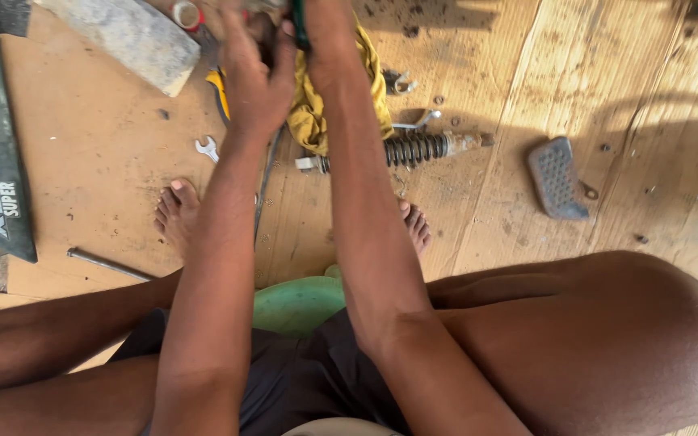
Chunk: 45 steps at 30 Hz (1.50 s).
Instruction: The person sits on the ground beside a motorcycle and uses a screwdriver to unscrew a fastener on the engine area, holding a ribbed rubber component with the other hand. They reposition the screwdriver and continue working on the fastener near the engine and chain.
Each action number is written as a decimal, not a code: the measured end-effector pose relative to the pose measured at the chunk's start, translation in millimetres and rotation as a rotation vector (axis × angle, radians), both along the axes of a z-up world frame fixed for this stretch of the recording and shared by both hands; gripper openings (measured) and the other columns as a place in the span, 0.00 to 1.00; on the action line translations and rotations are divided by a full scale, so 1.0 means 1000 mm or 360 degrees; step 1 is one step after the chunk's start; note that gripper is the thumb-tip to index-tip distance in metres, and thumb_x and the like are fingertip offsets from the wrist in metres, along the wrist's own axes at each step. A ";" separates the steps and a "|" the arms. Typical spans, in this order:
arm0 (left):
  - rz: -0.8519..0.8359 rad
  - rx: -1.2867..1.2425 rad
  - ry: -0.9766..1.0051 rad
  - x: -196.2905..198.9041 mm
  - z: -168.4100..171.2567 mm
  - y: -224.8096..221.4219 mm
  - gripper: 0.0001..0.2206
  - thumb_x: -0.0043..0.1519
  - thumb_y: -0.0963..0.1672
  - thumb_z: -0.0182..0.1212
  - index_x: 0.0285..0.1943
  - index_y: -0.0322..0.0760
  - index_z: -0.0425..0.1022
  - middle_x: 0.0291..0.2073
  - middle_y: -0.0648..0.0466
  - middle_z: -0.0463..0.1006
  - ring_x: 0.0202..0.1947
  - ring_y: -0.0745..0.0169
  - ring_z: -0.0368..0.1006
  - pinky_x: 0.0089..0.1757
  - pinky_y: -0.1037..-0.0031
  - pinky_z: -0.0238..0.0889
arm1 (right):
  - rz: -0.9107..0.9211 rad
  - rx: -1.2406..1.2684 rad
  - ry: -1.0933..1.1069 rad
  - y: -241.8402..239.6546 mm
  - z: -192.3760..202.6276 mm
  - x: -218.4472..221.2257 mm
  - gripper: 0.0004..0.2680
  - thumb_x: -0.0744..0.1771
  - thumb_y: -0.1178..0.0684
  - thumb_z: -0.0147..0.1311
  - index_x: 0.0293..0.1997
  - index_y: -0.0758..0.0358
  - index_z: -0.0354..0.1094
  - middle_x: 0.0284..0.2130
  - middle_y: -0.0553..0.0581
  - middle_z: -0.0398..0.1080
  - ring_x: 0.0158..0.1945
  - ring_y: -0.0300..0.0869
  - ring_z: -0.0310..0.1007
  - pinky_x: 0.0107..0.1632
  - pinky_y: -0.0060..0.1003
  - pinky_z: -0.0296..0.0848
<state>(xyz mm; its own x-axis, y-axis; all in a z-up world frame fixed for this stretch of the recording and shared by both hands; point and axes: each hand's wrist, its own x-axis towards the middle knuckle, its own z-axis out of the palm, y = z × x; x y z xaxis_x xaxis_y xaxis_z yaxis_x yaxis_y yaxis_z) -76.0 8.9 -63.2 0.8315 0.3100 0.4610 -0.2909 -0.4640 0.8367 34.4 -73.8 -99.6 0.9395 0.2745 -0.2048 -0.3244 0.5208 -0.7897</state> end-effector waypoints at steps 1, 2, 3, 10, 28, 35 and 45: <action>0.0020 0.0000 -0.0019 -0.001 0.006 -0.002 0.24 0.77 0.36 0.62 0.73 0.31 0.49 0.28 0.57 0.67 0.28 0.71 0.63 0.32 0.77 0.59 | 0.0020 0.0000 -0.0019 -0.004 0.012 -0.001 0.10 0.68 0.50 0.53 0.36 0.68 0.67 0.27 0.58 0.68 0.30 0.43 0.69 0.33 0.41 0.71; -0.0018 -0.0101 0.0004 -0.003 0.013 -0.004 0.23 0.77 0.36 0.62 0.74 0.32 0.51 0.28 0.57 0.66 0.28 0.70 0.62 0.32 0.76 0.58 | 0.0022 -0.0127 0.0006 -0.008 0.024 -0.003 0.11 0.68 0.48 0.51 0.36 0.67 0.68 0.26 0.56 0.69 0.29 0.41 0.70 0.32 0.39 0.71; -0.0066 -0.0200 0.0028 -0.003 0.020 -0.006 0.22 0.76 0.36 0.61 0.74 0.33 0.54 0.27 0.56 0.66 0.27 0.70 0.62 0.31 0.76 0.57 | 0.0015 -0.0254 0.0032 -0.013 0.036 -0.004 0.11 0.68 0.45 0.50 0.35 0.65 0.69 0.26 0.54 0.69 0.28 0.40 0.71 0.31 0.38 0.72; -0.0086 -0.0127 -0.0284 -0.006 0.062 -0.009 0.24 0.71 0.36 0.62 0.72 0.40 0.58 0.38 0.49 0.68 0.36 0.63 0.67 0.39 0.68 0.60 | -0.0023 -0.0707 0.0011 -0.013 0.105 -0.004 0.11 0.66 0.42 0.52 0.38 0.59 0.74 0.26 0.51 0.70 0.24 0.38 0.66 0.27 0.35 0.68; -0.0159 -0.0087 0.0173 -0.012 0.054 -0.002 0.29 0.65 0.37 0.61 0.74 0.51 0.59 0.34 0.56 0.76 0.22 0.69 0.68 0.28 0.71 0.65 | 0.0017 -0.0533 0.0249 -0.020 0.092 -0.007 0.17 0.70 0.36 0.51 0.33 0.60 0.70 0.17 0.45 0.63 0.14 0.33 0.53 0.16 0.30 0.51; -0.0048 0.0048 0.0055 -0.007 0.032 -0.004 0.31 0.66 0.35 0.62 0.78 0.49 0.58 0.24 0.57 0.65 0.23 0.68 0.64 0.31 0.69 0.61 | 0.0034 -0.0457 0.0465 -0.019 0.066 -0.008 0.17 0.69 0.34 0.49 0.29 0.56 0.66 0.15 0.45 0.59 0.13 0.34 0.49 0.16 0.32 0.50; -0.0127 0.0039 0.0001 -0.013 0.028 -0.002 0.32 0.70 0.32 0.57 0.80 0.47 0.51 0.24 0.59 0.58 0.25 0.71 0.59 0.31 0.76 0.57 | 0.0034 -0.0448 0.0464 -0.007 0.042 -0.008 0.17 0.70 0.37 0.48 0.36 0.63 0.69 0.19 0.48 0.64 0.18 0.34 0.56 0.20 0.32 0.57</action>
<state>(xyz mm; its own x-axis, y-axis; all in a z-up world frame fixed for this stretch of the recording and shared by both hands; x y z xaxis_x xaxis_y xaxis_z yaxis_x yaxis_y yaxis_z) -89.2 6.9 -34.7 0.8532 0.2316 0.4674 -0.3274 -0.4598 0.8255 26.5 -81.0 -57.4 0.8256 0.1885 -0.5318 -0.5642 0.2880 -0.7738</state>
